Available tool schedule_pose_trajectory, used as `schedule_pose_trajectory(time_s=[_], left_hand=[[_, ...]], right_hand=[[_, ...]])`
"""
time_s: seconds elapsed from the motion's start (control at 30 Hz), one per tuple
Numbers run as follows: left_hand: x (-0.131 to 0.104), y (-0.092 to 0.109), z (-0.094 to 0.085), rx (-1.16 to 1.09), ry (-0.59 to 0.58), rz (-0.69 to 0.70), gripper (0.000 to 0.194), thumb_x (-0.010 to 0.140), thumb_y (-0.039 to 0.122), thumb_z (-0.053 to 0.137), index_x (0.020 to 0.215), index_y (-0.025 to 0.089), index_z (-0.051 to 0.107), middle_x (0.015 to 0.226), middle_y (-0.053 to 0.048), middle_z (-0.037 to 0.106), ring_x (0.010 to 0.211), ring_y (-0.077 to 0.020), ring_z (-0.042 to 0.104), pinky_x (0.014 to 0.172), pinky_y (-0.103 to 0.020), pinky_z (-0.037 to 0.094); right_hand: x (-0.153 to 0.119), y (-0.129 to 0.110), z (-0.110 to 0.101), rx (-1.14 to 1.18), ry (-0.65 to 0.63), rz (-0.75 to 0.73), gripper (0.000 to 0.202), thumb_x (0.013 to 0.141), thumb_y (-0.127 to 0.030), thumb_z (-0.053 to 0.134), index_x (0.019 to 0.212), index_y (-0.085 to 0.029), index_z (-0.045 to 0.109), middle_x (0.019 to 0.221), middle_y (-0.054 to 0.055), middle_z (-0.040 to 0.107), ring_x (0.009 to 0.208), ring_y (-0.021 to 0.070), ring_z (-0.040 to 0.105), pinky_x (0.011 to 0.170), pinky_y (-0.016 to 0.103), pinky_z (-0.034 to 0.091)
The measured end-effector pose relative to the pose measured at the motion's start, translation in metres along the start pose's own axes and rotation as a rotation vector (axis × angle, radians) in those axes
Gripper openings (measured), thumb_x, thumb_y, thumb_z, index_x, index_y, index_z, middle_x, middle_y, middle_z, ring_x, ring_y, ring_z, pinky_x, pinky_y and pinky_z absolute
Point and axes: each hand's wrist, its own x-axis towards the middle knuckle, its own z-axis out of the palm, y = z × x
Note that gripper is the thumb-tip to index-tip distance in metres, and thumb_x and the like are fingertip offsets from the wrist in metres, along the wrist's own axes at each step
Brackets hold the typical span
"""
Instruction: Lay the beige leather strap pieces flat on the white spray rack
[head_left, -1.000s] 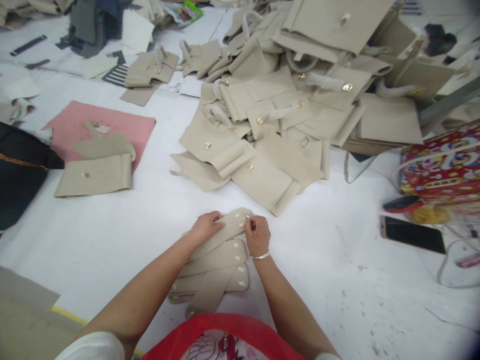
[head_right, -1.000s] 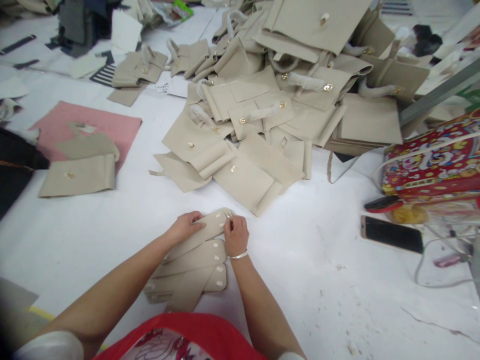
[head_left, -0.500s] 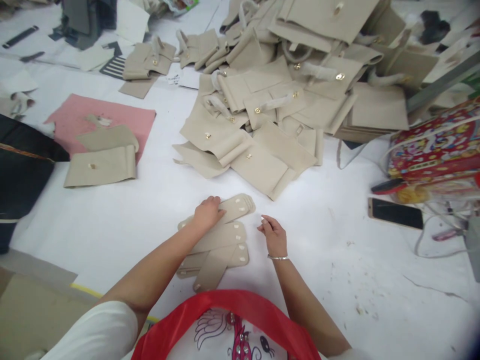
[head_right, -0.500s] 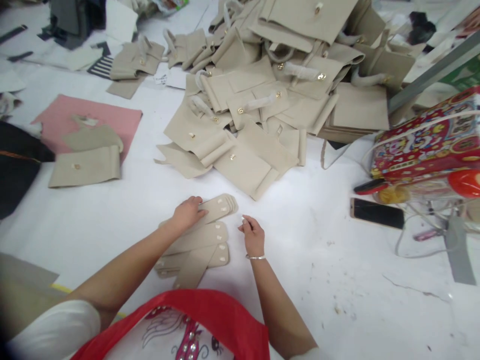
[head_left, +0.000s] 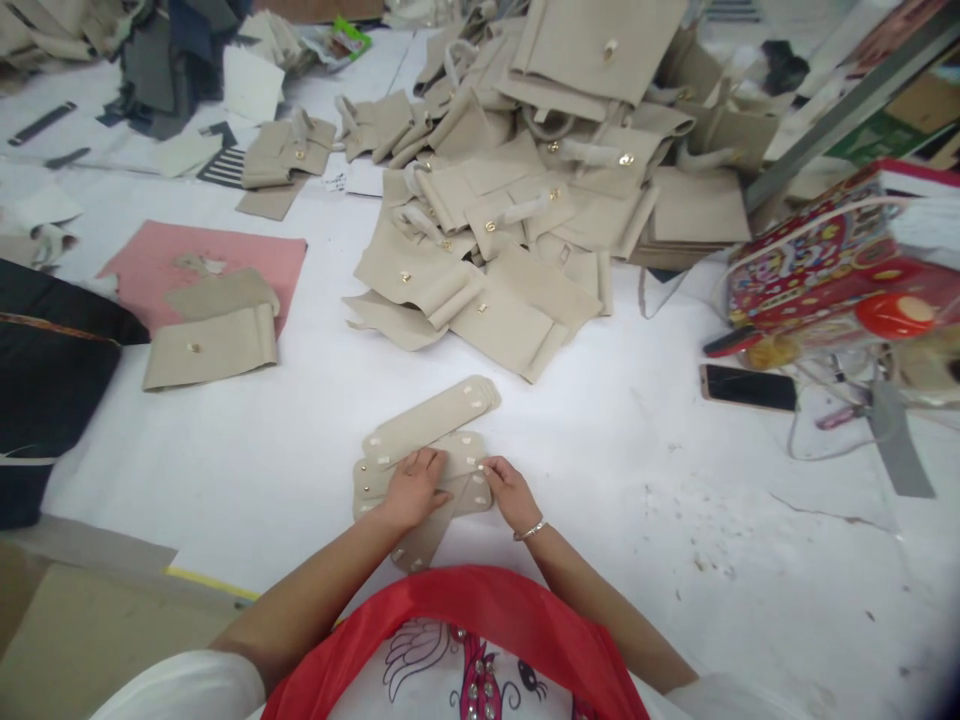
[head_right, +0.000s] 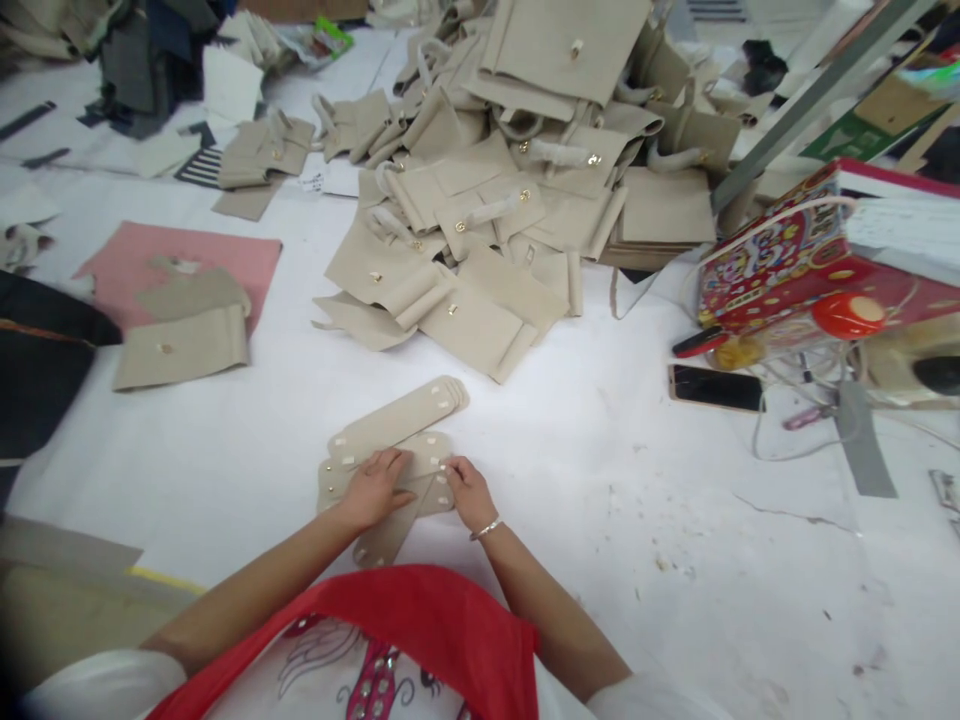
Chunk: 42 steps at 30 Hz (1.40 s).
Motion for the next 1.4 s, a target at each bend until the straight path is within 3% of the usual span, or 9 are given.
schedule_pose_trajectory(time_s=[0.17,0.3,0.43,0.57,0.77,0.87,1.07,1.3,1.4], left_hand=[[-0.011,-0.012,-0.001,-0.003,-0.095,-0.004,0.069,0.078,0.037,0.063,0.137,0.015,0.034,0.124,-0.012,0.05,0.104,-0.0249,0.054,0.089,-0.035,0.043],[-0.002,-0.017,-0.011,0.035,-0.049,0.116,0.069,0.066,0.041,0.074,0.124,0.016,0.045,0.137,-0.013,0.04,0.123,-0.0295,0.038,0.101,-0.04,0.033],[0.001,-0.015,-0.012,0.017,-0.094,0.195,0.065,0.063,0.042,0.075,0.115,0.015,0.049,0.122,-0.012,0.052,0.111,-0.0282,0.046,0.095,-0.041,0.036],[-0.015,-0.012,-0.001,-0.05,-0.105,0.16,0.068,0.065,0.037,0.07,0.125,0.015,0.046,0.118,-0.012,0.051,0.108,-0.0274,0.046,0.096,-0.04,0.036],[-0.028,-0.012,-0.001,-0.209,-0.202,-0.018,0.072,0.064,0.031,0.061,0.131,0.013,0.043,0.126,-0.013,0.045,0.115,-0.0272,0.044,0.099,-0.037,0.037],[-0.03,-0.012,-0.005,-0.279,-0.233,-0.105,0.079,0.066,0.035,0.059,0.138,0.013,0.035,0.132,-0.013,0.043,0.119,-0.0284,0.043,0.101,-0.038,0.036],[-0.039,-0.014,0.005,-0.469,-0.091,-0.265,0.083,0.07,0.042,0.061,0.14,0.012,0.031,0.134,-0.015,0.043,0.124,-0.0273,0.041,0.106,-0.038,0.031],[-0.039,0.015,0.029,-0.454,0.076,-0.051,0.081,0.071,0.037,0.062,0.14,0.011,0.029,0.126,-0.013,0.04,0.12,-0.023,0.041,0.107,-0.035,0.032],[-0.032,0.027,0.031,-0.458,0.053,-0.067,0.073,0.07,0.037,0.061,0.134,0.011,0.038,0.118,-0.012,0.046,0.112,-0.0236,0.046,0.102,-0.036,0.036]], right_hand=[[-0.015,-0.008,-0.002,-0.062,-0.203,-0.036,0.026,0.08,-0.043,0.051,0.084,-0.018,0.059,0.077,-0.001,0.058,0.074,0.0144,0.05,0.071,0.029,0.04],[-0.018,-0.003,-0.005,-0.038,-0.241,-0.007,0.026,0.077,-0.042,0.057,0.083,-0.018,0.061,0.077,-0.001,0.059,0.074,0.0138,0.051,0.072,0.029,0.04],[-0.027,0.01,-0.009,0.234,-0.291,0.183,0.032,0.069,-0.047,0.069,0.079,-0.018,0.06,0.073,-0.003,0.06,0.069,0.0126,0.054,0.071,0.03,0.043],[-0.038,0.018,-0.02,0.482,-0.381,0.387,0.036,0.062,-0.042,0.078,0.081,-0.017,0.061,0.08,0.0,0.067,0.076,0.0144,0.062,0.081,0.035,0.047],[-0.028,0.014,-0.044,0.418,-0.187,0.43,0.037,0.058,-0.041,0.082,0.079,-0.018,0.062,0.092,0.003,0.07,0.084,0.0141,0.066,0.075,0.027,0.049],[-0.018,0.01,-0.052,0.402,-0.049,0.361,0.035,0.058,-0.039,0.082,0.079,-0.018,0.062,0.083,0.001,0.07,0.073,0.0111,0.066,0.069,0.024,0.05],[-0.017,0.007,-0.045,0.468,-0.042,0.348,0.035,0.058,-0.033,0.081,0.086,-0.017,0.067,0.07,0.0,0.067,0.062,0.01,0.062,0.065,0.026,0.051],[-0.036,0.009,-0.044,0.621,-0.101,0.3,0.031,0.06,-0.031,0.079,0.086,-0.019,0.067,0.07,-0.003,0.066,0.063,0.0067,0.059,0.066,0.022,0.049],[-0.049,0.01,-0.044,0.625,-0.275,0.34,0.03,0.06,-0.029,0.079,0.083,-0.014,0.068,0.065,0.0,0.064,0.057,0.0084,0.058,0.062,0.025,0.05]])
